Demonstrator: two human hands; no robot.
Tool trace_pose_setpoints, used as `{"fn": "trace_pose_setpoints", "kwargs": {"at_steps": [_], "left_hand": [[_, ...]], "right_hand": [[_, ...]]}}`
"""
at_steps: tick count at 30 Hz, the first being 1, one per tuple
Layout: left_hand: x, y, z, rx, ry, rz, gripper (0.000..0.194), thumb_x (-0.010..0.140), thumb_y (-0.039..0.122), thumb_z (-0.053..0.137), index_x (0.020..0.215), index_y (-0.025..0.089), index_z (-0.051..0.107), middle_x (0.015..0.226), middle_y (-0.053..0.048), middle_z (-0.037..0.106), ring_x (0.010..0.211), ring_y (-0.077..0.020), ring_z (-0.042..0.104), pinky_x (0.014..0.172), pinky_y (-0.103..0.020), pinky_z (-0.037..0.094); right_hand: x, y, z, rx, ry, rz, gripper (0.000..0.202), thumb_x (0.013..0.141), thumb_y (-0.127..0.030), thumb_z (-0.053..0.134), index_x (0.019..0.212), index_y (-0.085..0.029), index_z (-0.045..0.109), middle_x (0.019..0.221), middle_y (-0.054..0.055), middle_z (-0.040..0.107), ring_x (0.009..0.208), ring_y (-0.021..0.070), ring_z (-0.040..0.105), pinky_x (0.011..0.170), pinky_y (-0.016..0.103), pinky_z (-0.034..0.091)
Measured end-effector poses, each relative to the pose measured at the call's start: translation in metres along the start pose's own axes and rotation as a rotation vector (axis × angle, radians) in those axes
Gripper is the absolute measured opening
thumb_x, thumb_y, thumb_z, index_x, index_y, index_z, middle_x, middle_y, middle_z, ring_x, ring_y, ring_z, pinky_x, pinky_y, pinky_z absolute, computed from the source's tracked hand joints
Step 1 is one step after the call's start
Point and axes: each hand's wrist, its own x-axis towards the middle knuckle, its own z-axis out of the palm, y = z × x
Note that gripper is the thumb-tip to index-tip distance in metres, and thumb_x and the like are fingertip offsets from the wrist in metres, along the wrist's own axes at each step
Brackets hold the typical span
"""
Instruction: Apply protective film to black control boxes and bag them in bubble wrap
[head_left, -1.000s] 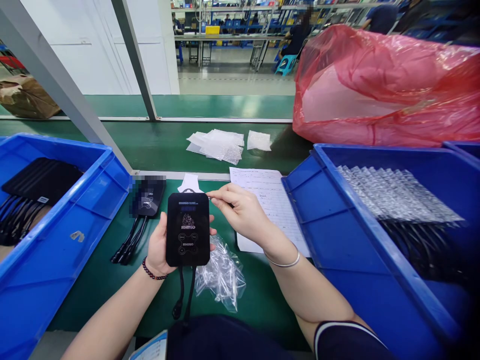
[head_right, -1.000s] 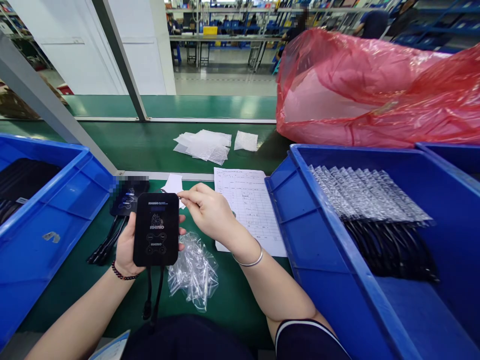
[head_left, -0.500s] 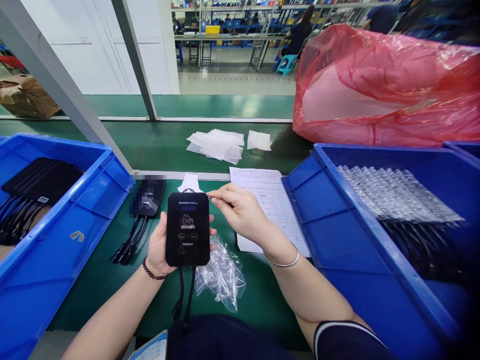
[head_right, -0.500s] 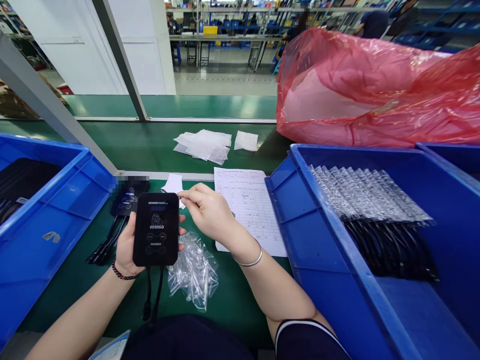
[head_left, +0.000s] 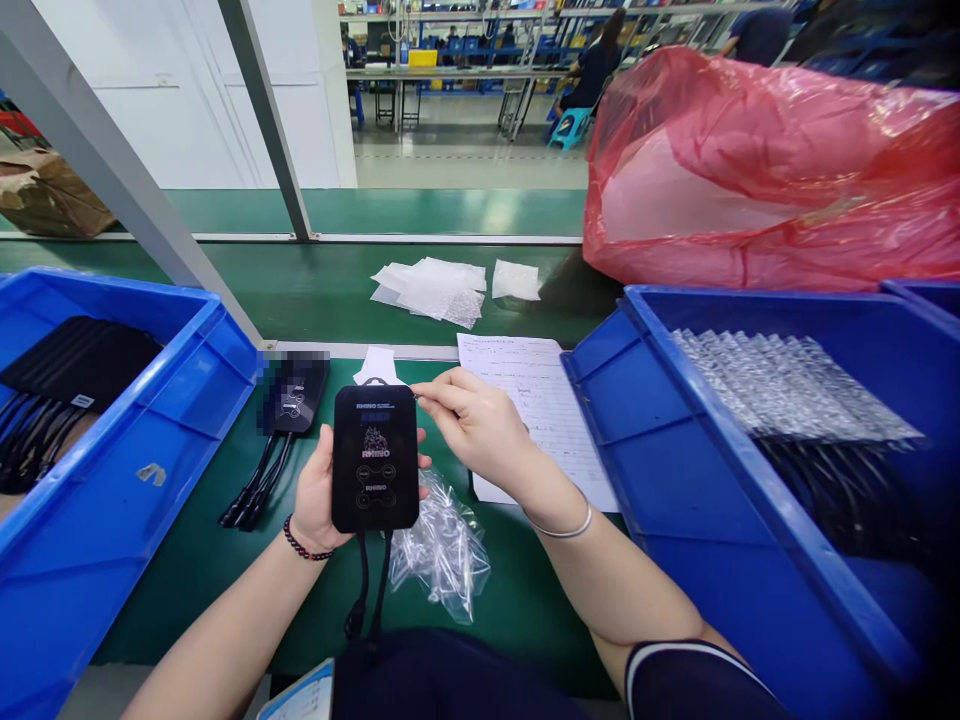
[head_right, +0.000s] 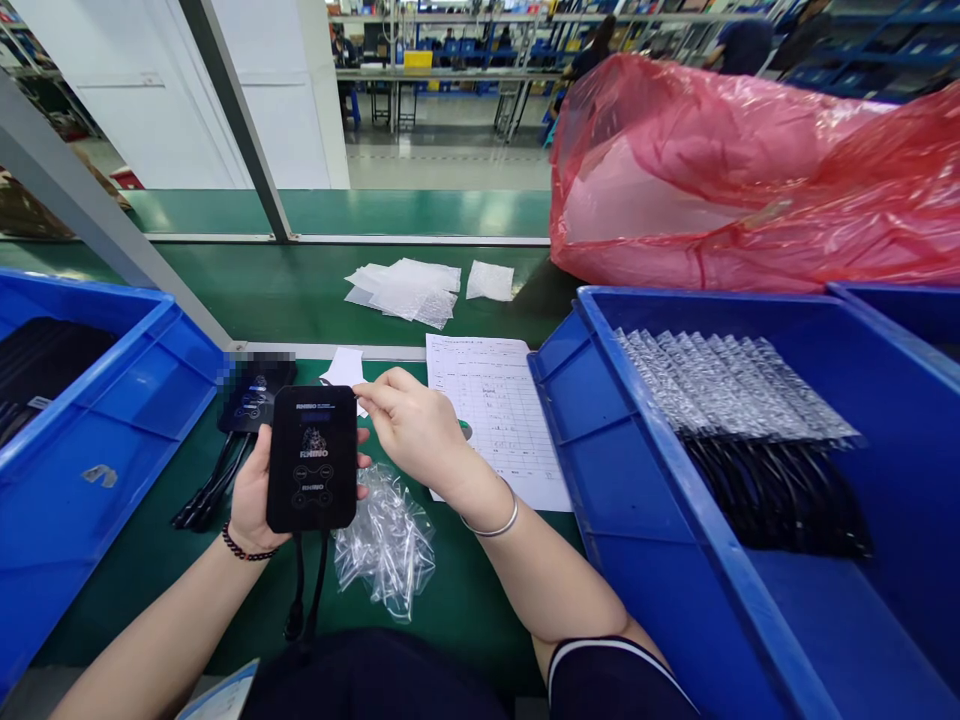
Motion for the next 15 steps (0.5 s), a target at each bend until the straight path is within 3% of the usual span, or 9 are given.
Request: {"fn": "trace_pose_setpoints", "kwargs": {"at_steps": [6, 15], "left_hand": [[-0.0013, -0.0003, -0.0023, 0.021, 0.007, -0.009, 0.078, 0.093, 0.067, 0.016, 0.142, 0.013, 0.044, 0.140, -0.019, 0.049, 0.119, -0.0358, 0.054, 0.098, -0.057, 0.044], [-0.0004, 0.0001, 0.0000, 0.007, -0.008, -0.007, 0.077, 0.094, 0.066, 0.017, 0.142, 0.012, 0.044, 0.139, -0.020, 0.050, 0.119, -0.0358, 0.054, 0.098, -0.056, 0.045]], "right_hand": [[0.0017, 0.0021, -0.0055, 0.103, -0.047, 0.019, 0.024, 0.093, -0.016, 0.052, 0.106, -0.020, 0.072, 0.087, 0.004, 0.064, 0.077, 0.0148, 0.063, 0.069, 0.029, 0.051], [0.0019, 0.0030, -0.0055, 0.082, -0.056, 0.031, 0.024, 0.093, -0.017, 0.053, 0.107, -0.020, 0.072, 0.088, 0.004, 0.064, 0.077, 0.0148, 0.063, 0.071, 0.030, 0.052]]}}
